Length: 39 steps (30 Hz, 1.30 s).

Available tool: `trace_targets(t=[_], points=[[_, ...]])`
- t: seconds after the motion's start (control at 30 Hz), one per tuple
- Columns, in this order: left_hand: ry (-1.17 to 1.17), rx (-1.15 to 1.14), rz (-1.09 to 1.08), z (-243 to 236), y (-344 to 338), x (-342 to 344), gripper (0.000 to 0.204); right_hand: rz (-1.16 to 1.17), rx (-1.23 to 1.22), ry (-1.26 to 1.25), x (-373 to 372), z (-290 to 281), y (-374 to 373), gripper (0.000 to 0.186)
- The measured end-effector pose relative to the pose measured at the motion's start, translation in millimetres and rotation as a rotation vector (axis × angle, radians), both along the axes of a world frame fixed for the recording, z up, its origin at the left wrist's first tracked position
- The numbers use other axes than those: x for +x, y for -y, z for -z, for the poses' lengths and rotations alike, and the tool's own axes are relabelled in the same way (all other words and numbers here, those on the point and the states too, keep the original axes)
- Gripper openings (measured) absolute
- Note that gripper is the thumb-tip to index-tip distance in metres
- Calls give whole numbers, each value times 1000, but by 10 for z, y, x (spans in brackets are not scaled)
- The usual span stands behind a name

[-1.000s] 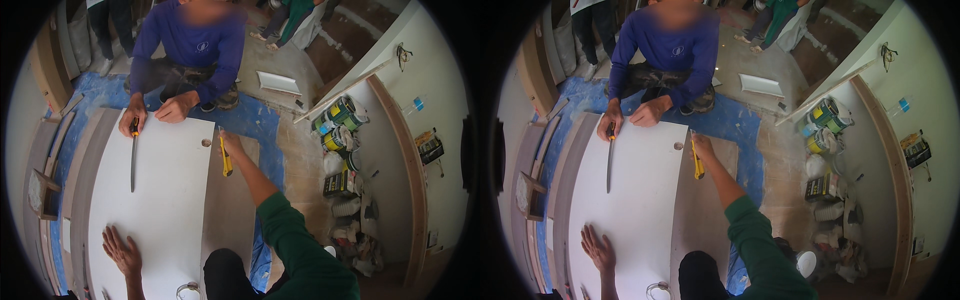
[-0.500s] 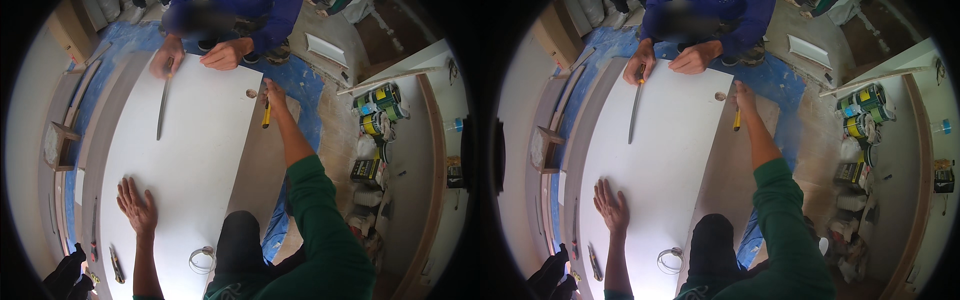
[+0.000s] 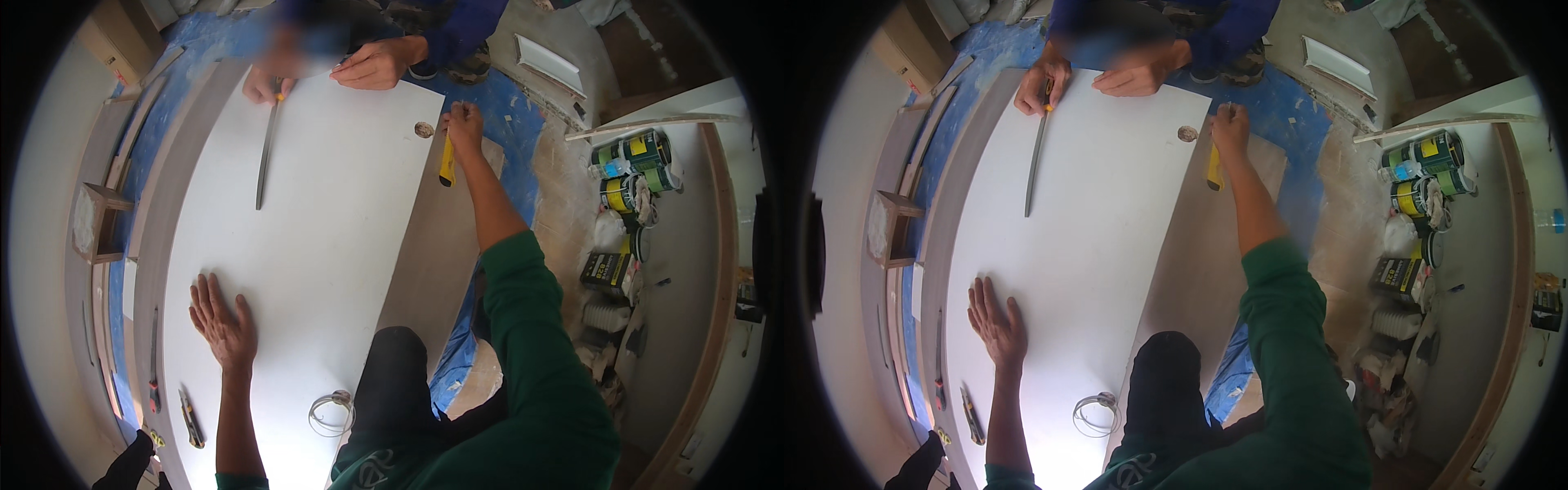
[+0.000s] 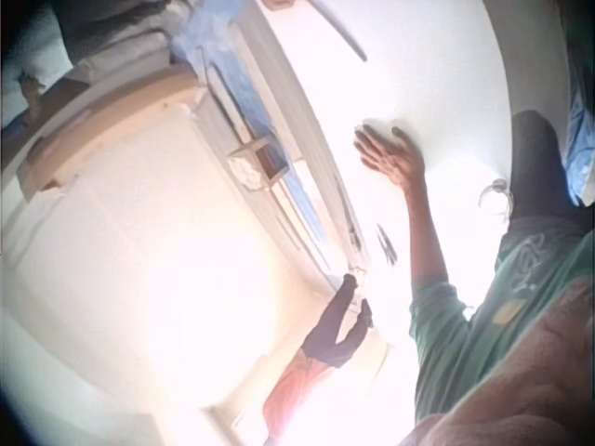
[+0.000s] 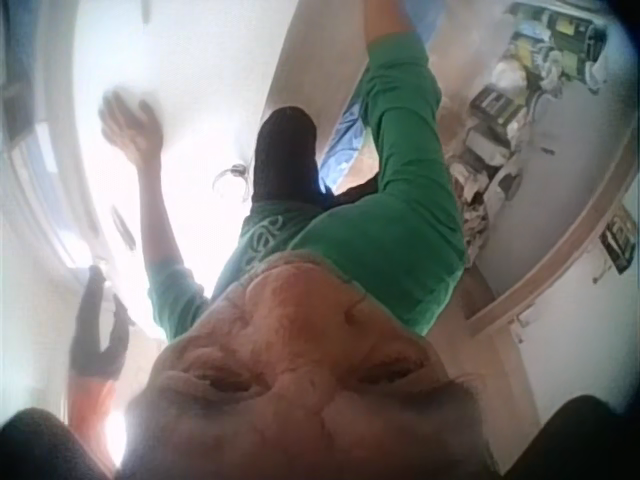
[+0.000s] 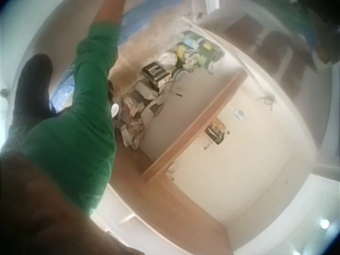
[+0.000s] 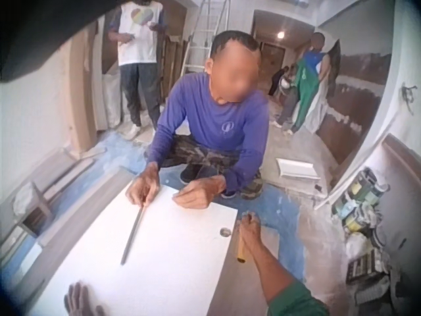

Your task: The person trims the edge of a white board using a utility knife and a metal file. They repeatedly scrape and smooth the board's edge while seated on the floor.

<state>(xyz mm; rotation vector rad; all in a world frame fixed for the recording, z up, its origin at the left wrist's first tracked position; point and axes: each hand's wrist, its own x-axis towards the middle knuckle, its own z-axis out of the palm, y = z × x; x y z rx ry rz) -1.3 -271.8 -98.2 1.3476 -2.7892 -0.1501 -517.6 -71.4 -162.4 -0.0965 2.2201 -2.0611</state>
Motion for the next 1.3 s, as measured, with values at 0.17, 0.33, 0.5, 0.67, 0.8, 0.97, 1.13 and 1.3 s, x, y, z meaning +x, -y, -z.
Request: trace_targets(t=[0.17, 0.33, 0.5, 0.67, 0.8, 0.97, 1.13, 1.3], points=[[4, -16, 27, 41, 13, -18, 66, 11, -153, -12, -155, 94, -3, 15], [4, -42, 39, 57, 30, 42, 65, 87, 298, -386, -45, -116, 69, 25], [-7, -37, 49, 66, 22, 18, 65, 113, 451, -479, -73, -237, 74, 26], [-30, -32, 51, 43, 5, 1, 64, 122, 554, -623, 45, -270, 90, 21], [-32, -16, 48, 48, -21, -62, 64, 117, 518, -664, 928, -270, -74, 15], [-18, -18, 27, 6, -4, -39, 64, -15, 426, -491, 3032, -388, -401, 8], [-9, -61, 32, 40, 2, -12, 62, -105, 274, -367, 4158, -495, -661, 14], [2, -45, 29, 29, -2, -24, 63, -30, 297, -486, 2751, -422, -388, 5]])
